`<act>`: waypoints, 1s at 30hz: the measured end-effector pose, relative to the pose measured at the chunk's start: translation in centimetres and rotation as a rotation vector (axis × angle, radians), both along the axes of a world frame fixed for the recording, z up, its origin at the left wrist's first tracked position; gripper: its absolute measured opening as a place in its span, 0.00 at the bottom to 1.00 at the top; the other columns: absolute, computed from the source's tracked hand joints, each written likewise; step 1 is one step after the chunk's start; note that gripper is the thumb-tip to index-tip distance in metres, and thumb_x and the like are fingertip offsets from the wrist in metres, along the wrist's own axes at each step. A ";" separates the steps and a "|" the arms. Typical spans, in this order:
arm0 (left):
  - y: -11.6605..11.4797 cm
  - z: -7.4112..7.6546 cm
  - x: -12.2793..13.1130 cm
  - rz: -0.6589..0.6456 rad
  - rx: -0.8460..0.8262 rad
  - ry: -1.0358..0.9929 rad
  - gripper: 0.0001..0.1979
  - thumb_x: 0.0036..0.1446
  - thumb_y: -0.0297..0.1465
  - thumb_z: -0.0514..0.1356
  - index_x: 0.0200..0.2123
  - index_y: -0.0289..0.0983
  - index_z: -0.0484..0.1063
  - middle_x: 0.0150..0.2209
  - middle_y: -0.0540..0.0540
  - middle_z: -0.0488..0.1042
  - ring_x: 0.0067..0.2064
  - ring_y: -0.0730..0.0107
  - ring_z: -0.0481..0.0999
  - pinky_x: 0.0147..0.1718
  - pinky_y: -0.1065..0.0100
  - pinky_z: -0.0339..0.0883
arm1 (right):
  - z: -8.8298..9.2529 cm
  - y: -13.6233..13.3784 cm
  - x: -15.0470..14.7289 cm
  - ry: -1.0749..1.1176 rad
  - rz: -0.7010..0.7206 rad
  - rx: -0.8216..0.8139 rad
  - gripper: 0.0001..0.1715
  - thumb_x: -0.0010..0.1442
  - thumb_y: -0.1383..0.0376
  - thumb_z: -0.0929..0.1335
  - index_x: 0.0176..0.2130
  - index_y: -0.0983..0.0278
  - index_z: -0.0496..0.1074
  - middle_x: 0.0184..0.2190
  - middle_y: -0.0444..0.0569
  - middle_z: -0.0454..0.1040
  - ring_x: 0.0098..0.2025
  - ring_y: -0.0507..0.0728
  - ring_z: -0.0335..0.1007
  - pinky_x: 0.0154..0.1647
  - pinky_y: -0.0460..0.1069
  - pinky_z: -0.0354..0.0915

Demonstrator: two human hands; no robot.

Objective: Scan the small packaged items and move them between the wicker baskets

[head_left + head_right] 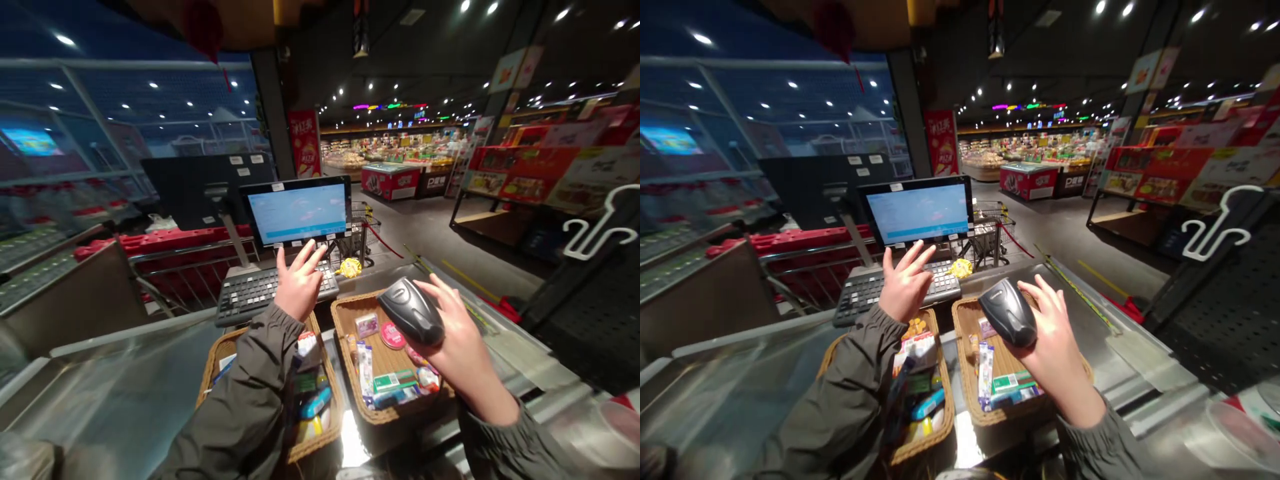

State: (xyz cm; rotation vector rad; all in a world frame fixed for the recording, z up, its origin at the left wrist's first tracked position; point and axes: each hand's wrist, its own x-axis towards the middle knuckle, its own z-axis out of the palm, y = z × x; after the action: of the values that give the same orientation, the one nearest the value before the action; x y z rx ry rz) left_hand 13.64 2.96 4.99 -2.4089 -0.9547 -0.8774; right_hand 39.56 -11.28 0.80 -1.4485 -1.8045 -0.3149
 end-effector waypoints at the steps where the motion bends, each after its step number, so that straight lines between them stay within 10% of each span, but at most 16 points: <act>1: -0.4 0.3 -1.0 0.019 0.034 -0.004 0.17 0.67 0.28 0.52 0.26 0.39 0.73 0.65 0.48 0.65 0.69 0.56 0.58 0.67 0.35 0.22 | 0.4 0.1 -0.8 -0.009 0.024 0.004 0.25 0.58 0.54 0.69 0.54 0.59 0.69 0.59 0.59 0.67 0.69 0.76 0.51 0.66 0.77 0.46; 30: -5.6 0.6 -13.9 0.123 0.221 -0.093 0.14 0.67 0.28 0.54 0.29 0.38 0.73 0.63 0.48 0.68 0.66 0.57 0.64 0.68 0.41 0.20 | 2.2 -2.3 -12.3 -0.100 0.247 -0.009 0.22 0.59 0.58 0.68 0.52 0.61 0.73 0.57 0.60 0.69 0.67 0.76 0.54 0.62 0.80 0.49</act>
State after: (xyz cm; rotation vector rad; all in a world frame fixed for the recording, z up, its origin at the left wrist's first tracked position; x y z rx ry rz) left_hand -0.31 -2.67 5.56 -2.1171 -0.9735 -0.9999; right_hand 27.23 -13.59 3.05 -1.2176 -2.0429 -0.2564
